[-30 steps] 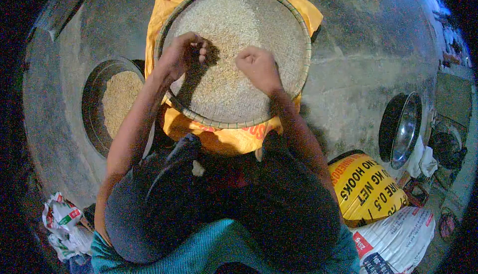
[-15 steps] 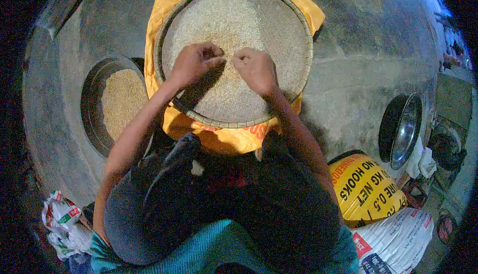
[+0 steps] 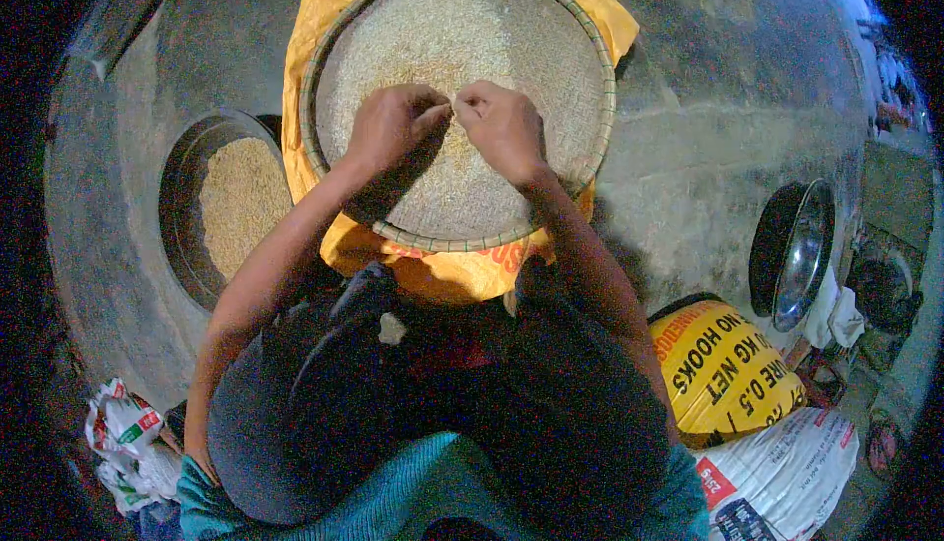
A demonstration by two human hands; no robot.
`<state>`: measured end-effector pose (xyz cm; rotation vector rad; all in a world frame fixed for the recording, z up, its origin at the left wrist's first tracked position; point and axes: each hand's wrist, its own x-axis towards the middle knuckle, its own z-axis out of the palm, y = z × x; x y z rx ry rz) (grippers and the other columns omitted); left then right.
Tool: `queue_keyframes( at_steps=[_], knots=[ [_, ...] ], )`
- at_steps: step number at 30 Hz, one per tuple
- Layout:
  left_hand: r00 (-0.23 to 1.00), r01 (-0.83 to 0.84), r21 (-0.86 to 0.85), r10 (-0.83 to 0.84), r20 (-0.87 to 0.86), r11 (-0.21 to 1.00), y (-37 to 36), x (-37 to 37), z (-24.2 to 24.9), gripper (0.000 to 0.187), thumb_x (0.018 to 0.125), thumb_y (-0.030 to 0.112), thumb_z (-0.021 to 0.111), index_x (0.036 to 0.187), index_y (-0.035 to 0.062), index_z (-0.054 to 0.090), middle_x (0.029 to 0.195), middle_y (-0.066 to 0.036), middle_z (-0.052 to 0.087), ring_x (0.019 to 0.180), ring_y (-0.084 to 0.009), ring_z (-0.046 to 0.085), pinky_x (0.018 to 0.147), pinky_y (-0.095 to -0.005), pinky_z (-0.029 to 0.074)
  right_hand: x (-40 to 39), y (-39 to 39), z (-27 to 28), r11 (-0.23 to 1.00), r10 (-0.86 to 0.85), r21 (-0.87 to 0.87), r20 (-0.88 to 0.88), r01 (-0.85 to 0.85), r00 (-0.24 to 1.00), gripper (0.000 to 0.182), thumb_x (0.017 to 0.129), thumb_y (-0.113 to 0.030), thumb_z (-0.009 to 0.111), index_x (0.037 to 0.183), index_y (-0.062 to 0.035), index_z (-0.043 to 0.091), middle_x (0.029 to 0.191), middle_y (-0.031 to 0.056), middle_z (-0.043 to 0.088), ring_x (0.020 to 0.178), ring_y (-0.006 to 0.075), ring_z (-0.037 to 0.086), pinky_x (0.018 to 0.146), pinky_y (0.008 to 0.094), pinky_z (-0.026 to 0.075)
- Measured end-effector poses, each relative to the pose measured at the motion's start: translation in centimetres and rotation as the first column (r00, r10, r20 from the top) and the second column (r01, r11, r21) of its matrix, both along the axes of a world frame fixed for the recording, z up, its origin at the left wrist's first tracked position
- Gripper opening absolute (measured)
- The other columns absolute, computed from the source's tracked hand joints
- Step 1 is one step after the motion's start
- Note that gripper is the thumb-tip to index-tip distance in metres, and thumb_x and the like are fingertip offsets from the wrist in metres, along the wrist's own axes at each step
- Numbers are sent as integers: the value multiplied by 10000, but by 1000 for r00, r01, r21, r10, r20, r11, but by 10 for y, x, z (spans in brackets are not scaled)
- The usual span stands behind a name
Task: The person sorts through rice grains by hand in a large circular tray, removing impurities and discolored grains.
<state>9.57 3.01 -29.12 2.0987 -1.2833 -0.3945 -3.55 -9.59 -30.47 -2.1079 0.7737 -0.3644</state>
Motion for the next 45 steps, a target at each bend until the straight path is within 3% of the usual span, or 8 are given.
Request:
queue_keyframes(
  at_steps=[6, 10, 20, 31, 36, 40, 42, 45],
  knots=[
    [625, -203, 23, 148, -767, 979, -1, 20, 2, 204, 846, 166, 575, 840, -22, 656, 740, -68, 650, 645, -159, 605, 627, -300, 500, 2, 4, -1, 963, 105, -247, -45, -113, 993, 161, 813, -147, 686, 933, -39, 702, 714, 81, 647, 634, 89, 565, 606, 269, 473],
    [170, -252, 69, 114, -979, 965, 2, 28, 6, 231, 836, 204, 597, 826, -19, 656, 744, -61, 657, 648, -130, 597, 616, -258, 474, -4, -9, 0, 989, 0, 149, -1, 0, 1000, 181, 823, -249, 629, 877, -94, 706, 809, 150, 687, 742, 334, 668, 679, 406, 523],
    [998, -12, 46, 15, -65, 999, 10, 9, 8, 221, 797, 245, 715, 894, 47, 706, 832, -157, 695, 789, -344, 670, 720, -430, 523, -2, 10, 4, 972, 126, -181, -148, -152, 981, 201, 859, -287, 629, 962, -118, 662, 822, 163, 679, 785, 372, 660, 694, 470, 519],
    [914, -113, 48, 123, -386, 992, 4, 10, 7, 131, 813, 151, 622, 783, 25, 644, 715, -124, 658, 656, -249, 641, 634, -379, 510, -3, 8, 6, 955, 142, -238, -149, -175, 979, 198, 873, -263, 603, 931, -79, 648, 795, 172, 673, 738, 349, 672, 642, 445, 515],
    [238, -149, 58, 93, -967, 987, 8, 25, 21, 142, 911, 169, 511, 881, 36, 549, 751, -65, 597, 654, -151, 565, 653, -286, 492, -11, -17, 14, 676, 49, 733, 59, -77, 997, 171, 854, -210, 593, 891, -49, 636, 740, 110, 675, 633, 224, 659, 583, 364, 496],
    [184, -155, 23, 52, -981, 988, 8, 30, 6, 153, 916, 163, 506, 905, 29, 579, 796, -70, 621, 671, -144, 578, 655, -278, 500, -14, -22, 0, 563, 62, 798, 218, -215, 974, 171, 854, -220, 588, 887, -59, 635, 743, 114, 673, 634, 225, 653, 596, 367, 500],
    [393, -147, 43, 99, -914, 988, 9, 28, 5, 199, 909, 195, 556, 912, 6, 616, 778, -58, 640, 671, -147, 595, 647, -291, 503, -7, 4, -1, 990, 79, 119, -20, -76, 997, 199, 861, -249, 578, 911, -68, 640, 760, 128, 677, 664, 243, 664, 612, 370, 506],
    [882, -79, 126, 128, -454, 989, 10, 20, 12, 236, 888, 223, 612, 903, -9, 651, 739, -56, 655, 683, -129, 614, 644, -304, 503, -7, 17, 10, 964, 171, -170, -195, -205, 966, 213, 860, -270, 583, 916, -76, 649, 776, 136, 679, 688, 271, 671, 617, 376, 507]
  ],
)
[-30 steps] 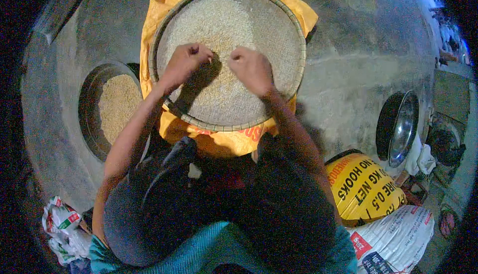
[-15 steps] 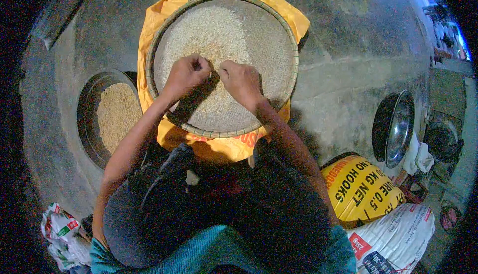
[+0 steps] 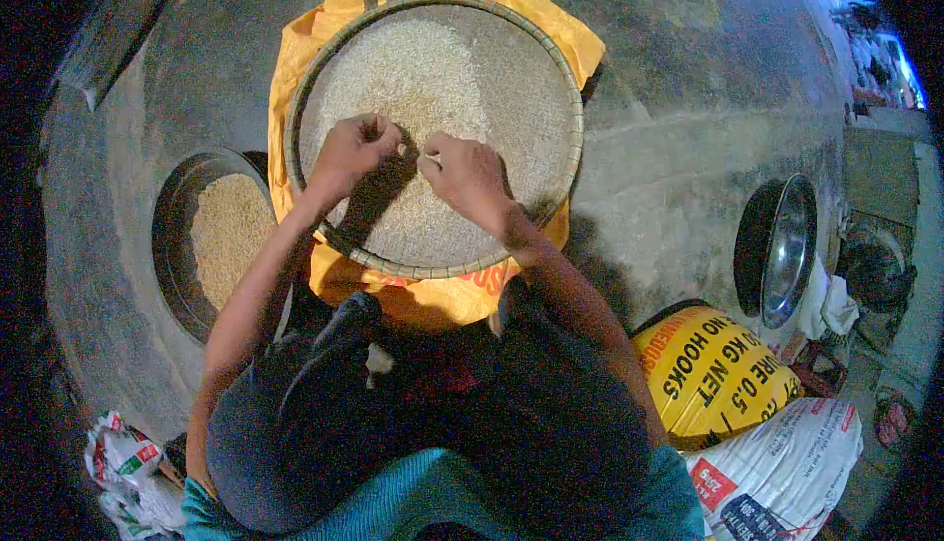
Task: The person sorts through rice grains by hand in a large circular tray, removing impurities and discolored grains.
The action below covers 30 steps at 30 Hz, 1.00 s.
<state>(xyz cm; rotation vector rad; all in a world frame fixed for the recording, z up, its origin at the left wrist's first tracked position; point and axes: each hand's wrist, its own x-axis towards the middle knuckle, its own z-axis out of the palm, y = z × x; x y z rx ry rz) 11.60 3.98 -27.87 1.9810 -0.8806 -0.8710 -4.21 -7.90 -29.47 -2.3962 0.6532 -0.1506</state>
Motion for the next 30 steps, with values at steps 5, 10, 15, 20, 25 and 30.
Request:
queue_keyframes(
  at_steps=[5, 10, 15, 20, 25, 30],
  knots=[
    [903, 124, 92, -151, 403, 988, 5, -8, 1, 232, 847, 276, 687, 896, 48, 687, 805, -149, 690, 711, -286, 671, 681, -382, 511, 2, 1, -13, 996, -37, 93, 215, 17, 976, 177, 849, -188, 625, 865, -13, 642, 696, 78, 650, 563, 196, 596, 547, 345, 480],
    [935, 74, 61, -91, 343, 995, 2, -8, -1, 178, 829, 228, 661, 860, 55, 684, 800, -140, 689, 721, -291, 670, 663, -396, 509, -5, -29, 7, 440, -225, 897, 148, -35, 963, 143, 863, -164, 564, 850, -23, 584, 577, 49, 510, 510, 159, 497, 445, 311, 374],
    [961, -160, -131, 124, -247, 978, 2, 14, -11, 185, 845, 189, 589, 803, 14, 627, 690, -74, 632, 598, -155, 583, 574, -311, 474, 1, -21, -1, 577, -370, 798, 64, 175, 927, 192, 872, -224, 556, 832, -49, 622, 678, 37, 594, 573, 166, 559, 536, 302, 439],
    [683, -312, -105, 146, -716, 944, 7, 19, 2, 204, 874, 173, 517, 811, 11, 622, 683, -39, 613, 589, -118, 550, 589, -260, 461, 8, -5, -3, 937, -199, 306, 71, 168, 977, 200, 853, -247, 599, 946, -94, 689, 842, 108, 712, 719, 275, 682, 678, 372, 536],
    [925, -192, -135, 134, -357, 972, 12, 18, -15, 225, 864, 192, 604, 881, -20, 679, 730, -61, 659, 641, -152, 612, 624, -280, 484, 11, -1, -10, 999, -23, -39, 119, 28, 993, 161, 827, -200, 654, 931, -90, 709, 791, 145, 679, 625, 245, 655, 630, 336, 518],
    [988, -80, -39, 85, 126, 996, 17, 5, -7, 249, 831, 238, 708, 937, 14, 706, 820, -138, 709, 738, -243, 682, 680, -341, 510, 9, -13, 4, 874, -225, 468, 147, 133, 963, 125, 834, -151, 624, 869, -40, 668, 657, 75, 617, 525, 185, 564, 537, 298, 464]
  ],
)
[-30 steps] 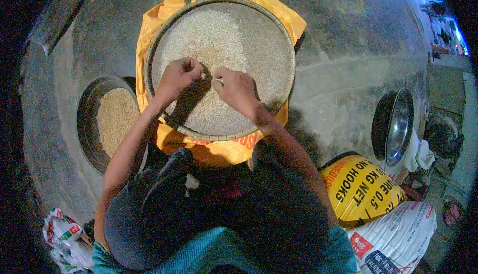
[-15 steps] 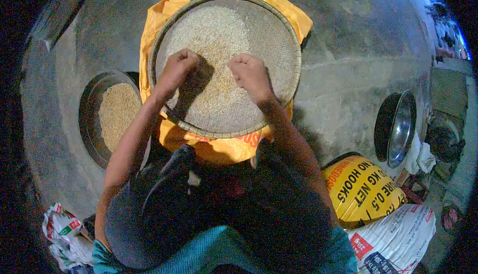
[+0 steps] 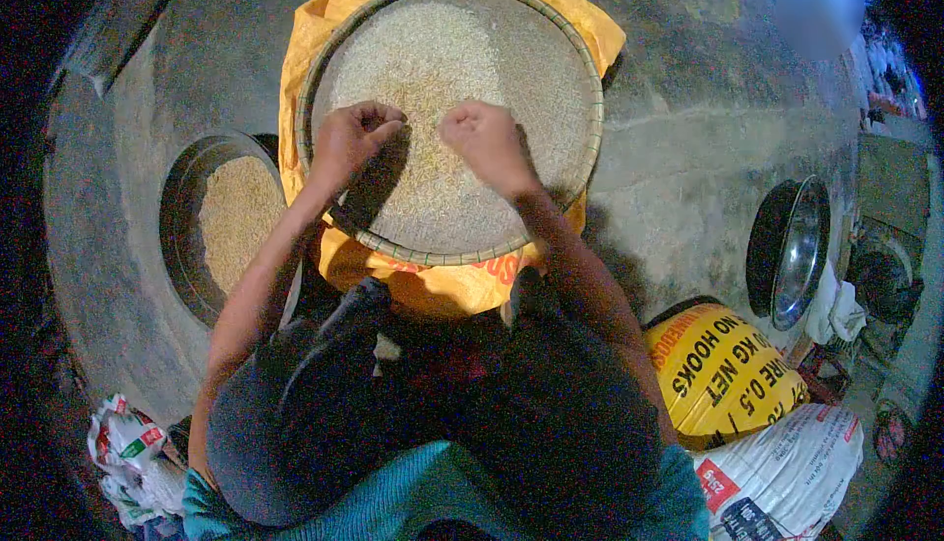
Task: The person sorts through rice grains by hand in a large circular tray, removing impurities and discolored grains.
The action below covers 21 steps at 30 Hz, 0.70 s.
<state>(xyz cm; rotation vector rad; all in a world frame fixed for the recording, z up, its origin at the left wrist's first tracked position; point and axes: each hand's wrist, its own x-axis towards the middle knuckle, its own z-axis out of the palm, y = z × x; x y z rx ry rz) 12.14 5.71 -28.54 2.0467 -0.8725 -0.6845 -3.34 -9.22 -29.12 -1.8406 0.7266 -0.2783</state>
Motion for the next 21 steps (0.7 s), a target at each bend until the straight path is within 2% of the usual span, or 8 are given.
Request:
queue_keyframes(
  at_steps=[1, 5, 7, 10, 12, 16, 20, 21],
  knots=[
    [993, 25, -8, -24, 115, 1000, 1, -2, 1, 249, 829, 247, 710, 948, 28, 710, 843, -151, 703, 765, -273, 683, 696, -366, 514, -2, -5, 6, 908, -59, 412, -47, 73, 997, 108, 830, -131, 619, 848, -28, 649, 613, 40, 576, 510, 143, 527, 508, 277, 436],
    [955, 107, 3, -104, 277, 994, -2, -8, 2, 252, 823, 262, 713, 934, 36, 710, 874, -158, 699, 816, -324, 675, 727, -412, 522, -9, -21, -2, 651, -119, 754, 213, -86, 970, 167, 830, -173, 595, 858, -27, 672, 638, -2, 575, 534, 78, 519, 464, 225, 399],
    [944, 113, 11, -110, 310, 994, -5, -12, 2, 245, 822, 258, 712, 925, 36, 709, 872, -160, 697, 818, -323, 675, 727, -414, 523, -4, -14, 1, 948, -30, 312, -86, 56, 996, 167, 837, -179, 594, 894, -48, 681, 677, 52, 636, 570, 156, 602, 503, 289, 455],
    [932, 129, 25, -130, 337, 991, -7, -13, 2, 221, 821, 243, 706, 906, 38, 704, 855, -168, 689, 804, -319, 673, 718, -408, 522, 3, 2, -14, 969, 56, -240, -6, -55, 998, 178, 847, -204, 590, 941, -85, 685, 752, 117, 682, 670, 275, 671, 590, 375, 509],
    [932, 140, 35, -143, 332, 990, -8, -11, -1, 205, 822, 232, 701, 894, 40, 701, 841, -174, 683, 789, -315, 672, 708, -401, 521, 5, 10, -8, 953, 73, -290, -47, -84, 996, 173, 848, -216, 594, 939, -100, 684, 802, 130, 685, 729, 315, 672, 636, 406, 517],
    [983, -34, -62, 22, -182, 998, -12, -1, -5, 188, 850, 195, 638, 846, 10, 671, 757, -114, 672, 685, -221, 643, 643, -327, 503, 7, 15, -8, 876, 110, -457, -126, -156, 986, 160, 841, -190, 642, 930, -66, 691, 832, 177, 684, 779, 298, 699, 646, 378, 527],
    [697, -166, -102, 44, -715, 981, -7, 17, 3, 172, 895, 196, 544, 862, 52, 633, 759, -38, 610, 659, -143, 555, 631, -277, 461, 6, 8, -11, 881, 118, -458, -28, -117, 993, 144, 837, -159, 617, 905, -45, 674, 746, 133, 686, 661, 261, 677, 584, 343, 513],
    [562, -252, -138, 29, -827, 958, -9, 14, 8, 167, 878, 174, 521, 799, 42, 588, 701, -41, 586, 613, -145, 551, 584, -275, 458, 5, 4, 1, 996, 59, -61, -33, -61, 998, 139, 834, -140, 600, 896, -37, 670, 713, 97, 662, 615, 219, 641, 555, 318, 495]
  ],
)
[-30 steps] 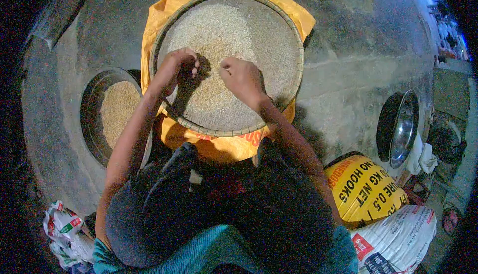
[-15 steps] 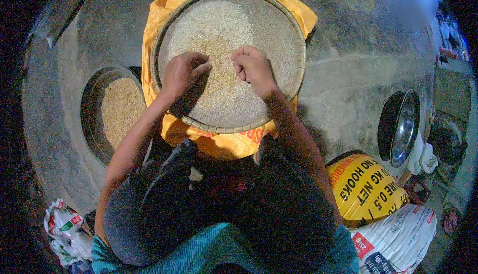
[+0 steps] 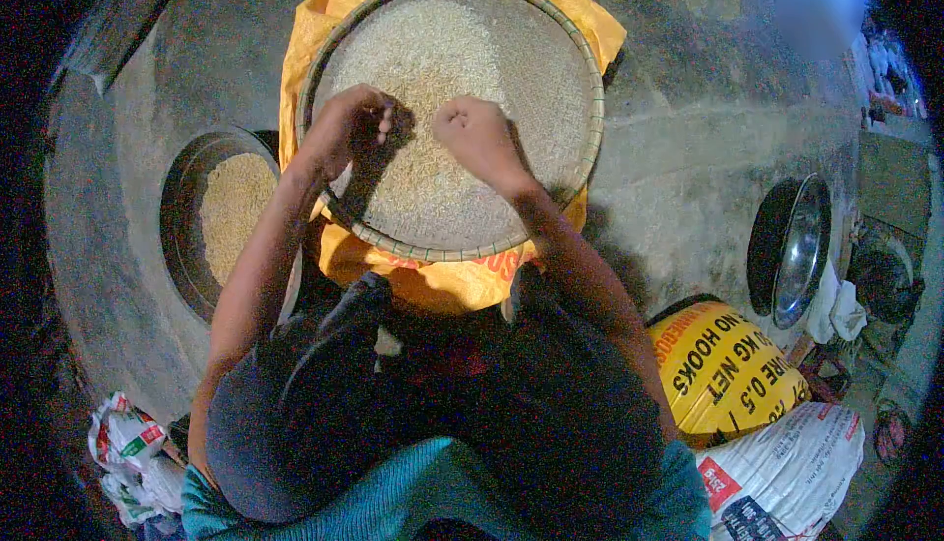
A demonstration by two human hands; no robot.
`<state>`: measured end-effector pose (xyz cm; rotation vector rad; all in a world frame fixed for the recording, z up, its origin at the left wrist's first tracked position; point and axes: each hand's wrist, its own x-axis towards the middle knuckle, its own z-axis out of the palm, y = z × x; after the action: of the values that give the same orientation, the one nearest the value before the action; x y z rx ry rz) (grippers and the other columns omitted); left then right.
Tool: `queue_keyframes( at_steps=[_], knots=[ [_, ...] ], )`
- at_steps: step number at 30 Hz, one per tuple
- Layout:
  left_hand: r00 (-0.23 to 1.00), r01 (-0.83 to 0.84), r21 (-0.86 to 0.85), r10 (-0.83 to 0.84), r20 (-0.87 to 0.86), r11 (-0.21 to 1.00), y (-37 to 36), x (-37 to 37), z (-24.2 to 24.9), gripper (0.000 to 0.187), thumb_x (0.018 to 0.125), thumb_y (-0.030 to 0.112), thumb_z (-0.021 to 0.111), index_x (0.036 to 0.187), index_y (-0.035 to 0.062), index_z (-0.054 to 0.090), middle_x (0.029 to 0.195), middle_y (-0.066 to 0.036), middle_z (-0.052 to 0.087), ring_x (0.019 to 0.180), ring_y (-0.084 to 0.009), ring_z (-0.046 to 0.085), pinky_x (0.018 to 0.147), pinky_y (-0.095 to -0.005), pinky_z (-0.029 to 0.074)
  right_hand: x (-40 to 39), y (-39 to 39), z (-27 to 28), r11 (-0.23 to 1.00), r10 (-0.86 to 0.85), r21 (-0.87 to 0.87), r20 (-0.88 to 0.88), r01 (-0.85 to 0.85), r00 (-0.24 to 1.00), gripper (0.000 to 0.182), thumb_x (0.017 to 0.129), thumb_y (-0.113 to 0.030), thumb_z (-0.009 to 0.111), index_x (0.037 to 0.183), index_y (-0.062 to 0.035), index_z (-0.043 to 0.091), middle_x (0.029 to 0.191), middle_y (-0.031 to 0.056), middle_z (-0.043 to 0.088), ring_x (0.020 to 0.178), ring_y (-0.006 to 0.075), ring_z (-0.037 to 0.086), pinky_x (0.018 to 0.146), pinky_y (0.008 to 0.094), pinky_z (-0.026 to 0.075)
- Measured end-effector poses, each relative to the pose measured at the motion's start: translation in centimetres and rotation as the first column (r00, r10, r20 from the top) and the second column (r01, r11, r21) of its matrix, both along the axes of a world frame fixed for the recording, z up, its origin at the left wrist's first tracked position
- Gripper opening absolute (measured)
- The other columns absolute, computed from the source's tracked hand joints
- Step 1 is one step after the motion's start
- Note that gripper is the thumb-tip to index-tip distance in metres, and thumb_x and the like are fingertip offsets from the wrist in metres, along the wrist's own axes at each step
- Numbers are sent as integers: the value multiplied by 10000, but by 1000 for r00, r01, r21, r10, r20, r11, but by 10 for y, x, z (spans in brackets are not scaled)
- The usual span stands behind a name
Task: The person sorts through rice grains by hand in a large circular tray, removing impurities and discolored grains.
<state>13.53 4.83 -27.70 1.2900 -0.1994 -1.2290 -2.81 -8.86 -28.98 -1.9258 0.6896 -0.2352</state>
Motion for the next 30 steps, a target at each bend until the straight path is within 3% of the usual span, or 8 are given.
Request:
queue_keyframes(
  at_steps=[5, 7, 11, 19, 22, 24, 29, 30],
  knots=[
    [983, 53, -33, -58, -175, 998, 1, 6, -5, 166, 881, 182, 515, 846, 43, 598, 728, -43, 589, 652, -147, 551, 629, -274, 459, -2, -28, -11, 711, -65, 703, 96, -21, 993, 154, 820, -156, 579, 863, -36, 665, 751, 73, 683, 628, 176, 627, 602, 326, 505],
    [990, 93, -46, -97, -107, 995, -2, 4, -12, 191, 893, 212, 519, 894, 46, 615, 764, -47, 598, 677, -152, 550, 667, -276, 463, 9, -10, -14, 987, -136, 86, -18, 137, 991, 159, 814, -155, 585, 906, -57, 671, 761, 86, 685, 624, 197, 636, 612, 328, 512],
    [842, 101, 209, -196, 502, 973, -7, -9, -13, 185, 870, 158, 612, 929, 0, 689, 822, -70, 672, 733, -124, 603, 702, -263, 480, 15, 7, -5, 928, 17, -372, -41, -31, 999, 177, 832, -225, 626, 962, -111, 665, 818, 167, 683, 741, 361, 666, 678, 451, 530],
    [274, 71, 354, -359, 892, 933, -13, -26, -7, 199, 824, 235, 694, 928, 65, 689, 849, -165, 695, 808, -354, 670, 723, -433, 526, 14, 5, -5, 903, 40, -427, -26, -47, 999, 166, 862, -231, 593, 896, -75, 639, 787, 159, 675, 721, 363, 664, 645, 466, 516],
    [239, 79, 330, -339, 910, 941, -9, -30, -4, 174, 825, 226, 683, 908, 73, 687, 833, -160, 691, 793, -355, 666, 715, -437, 523, 8, -2, 0, 999, -17, -26, 105, 20, 994, 148, 865, -195, 555, 831, -63, 614, 684, 86, 626, 586, 247, 616, 536, 390, 474],
    [204, 103, 276, -292, 934, 955, -15, -30, 0, 158, 826, 215, 674, 893, 72, 685, 818, -158, 689, 781, -351, 667, 709, -434, 520, 0, -20, 5, 565, -24, 811, 197, -149, 980, 129, 847, -178, 546, 779, -77, 590, 626, 9, 528, 526, 136, 512, 469, 306, 389],
    [573, 12, 216, -184, 799, 976, -17, -25, -8, 132, 808, 139, 621, 828, 11, 647, 710, -135, 650, 654, -198, 634, 647, -330, 492, -2, -14, 6, 469, -133, 881, 149, -70, 980, 145, 813, -209, 592, 793, -66, 609, 626, 22, 536, 532, 137, 514, 480, 290, 397],
    [626, 18, 213, -177, 759, 977, -17, -22, -6, 145, 803, 132, 624, 823, -11, 630, 686, -117, 630, 643, -150, 596, 642, -294, 480, -1, -8, 7, 848, -42, 530, 116, -26, 992, 187, 831, -230, 593, 847, -48, 631, 657, 32, 579, 569, 144, 552, 526, 295, 441]
  ],
)
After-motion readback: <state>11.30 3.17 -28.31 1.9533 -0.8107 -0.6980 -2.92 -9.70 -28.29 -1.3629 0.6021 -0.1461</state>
